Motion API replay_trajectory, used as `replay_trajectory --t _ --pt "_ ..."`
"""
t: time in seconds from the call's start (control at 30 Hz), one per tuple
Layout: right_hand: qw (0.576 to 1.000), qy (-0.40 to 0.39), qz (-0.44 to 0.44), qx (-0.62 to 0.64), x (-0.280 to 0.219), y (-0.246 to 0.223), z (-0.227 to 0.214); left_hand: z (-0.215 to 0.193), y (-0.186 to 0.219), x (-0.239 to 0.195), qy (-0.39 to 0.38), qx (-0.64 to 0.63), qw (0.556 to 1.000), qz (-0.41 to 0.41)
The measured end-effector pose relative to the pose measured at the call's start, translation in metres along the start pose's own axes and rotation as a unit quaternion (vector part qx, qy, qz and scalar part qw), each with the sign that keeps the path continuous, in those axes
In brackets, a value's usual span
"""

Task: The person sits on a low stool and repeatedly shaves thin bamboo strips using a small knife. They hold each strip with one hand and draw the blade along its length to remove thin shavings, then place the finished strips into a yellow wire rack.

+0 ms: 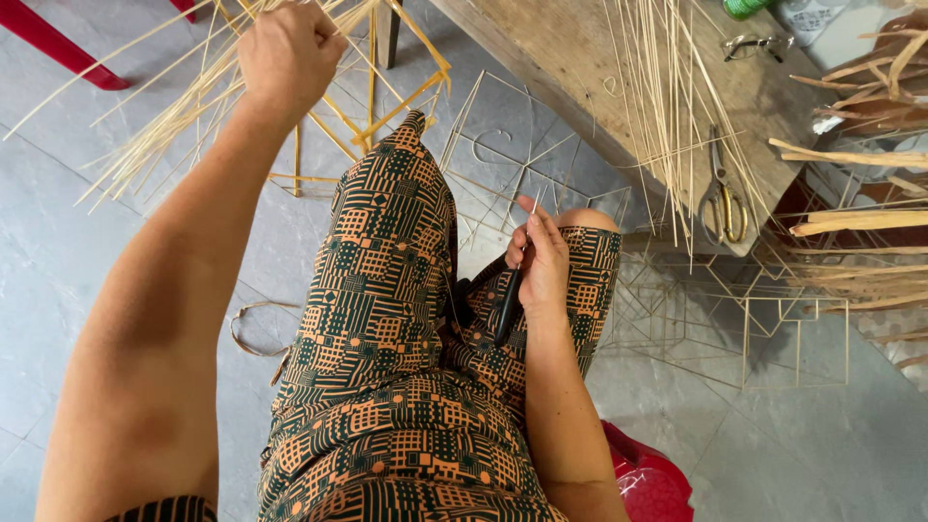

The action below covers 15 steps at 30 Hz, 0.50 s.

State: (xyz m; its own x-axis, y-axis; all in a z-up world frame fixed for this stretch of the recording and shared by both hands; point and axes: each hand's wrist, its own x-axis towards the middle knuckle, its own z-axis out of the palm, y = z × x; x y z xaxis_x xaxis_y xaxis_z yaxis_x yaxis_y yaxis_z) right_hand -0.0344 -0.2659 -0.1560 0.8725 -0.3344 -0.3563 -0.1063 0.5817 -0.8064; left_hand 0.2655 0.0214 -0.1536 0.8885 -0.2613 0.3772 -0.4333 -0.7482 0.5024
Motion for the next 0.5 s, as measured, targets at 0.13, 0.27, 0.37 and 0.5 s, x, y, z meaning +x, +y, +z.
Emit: replay_trajectory --t 0.13,0.27,0.37,0.5 --pt "1.000 0.000 0.006 0.012 0.000 0.000 0.002 -0.012 -0.004 0.011 -0.103 -0.134 0.983 -0.074" --pt "1.000 -0.001 0.015 0.013 -0.001 0.000 0.004 -0.010 -0.009 0.015 -0.118 -0.095 0.984 -0.091" --pt "1.000 -0.005 0.016 0.018 0.000 -0.001 0.005 -0.004 -0.018 0.012 -0.078 -0.014 0.995 -0.056" --pt "1.000 -0.009 0.014 0.022 0.000 -0.001 0.004 0.004 -0.036 0.021 -0.018 0.043 0.999 -0.005"
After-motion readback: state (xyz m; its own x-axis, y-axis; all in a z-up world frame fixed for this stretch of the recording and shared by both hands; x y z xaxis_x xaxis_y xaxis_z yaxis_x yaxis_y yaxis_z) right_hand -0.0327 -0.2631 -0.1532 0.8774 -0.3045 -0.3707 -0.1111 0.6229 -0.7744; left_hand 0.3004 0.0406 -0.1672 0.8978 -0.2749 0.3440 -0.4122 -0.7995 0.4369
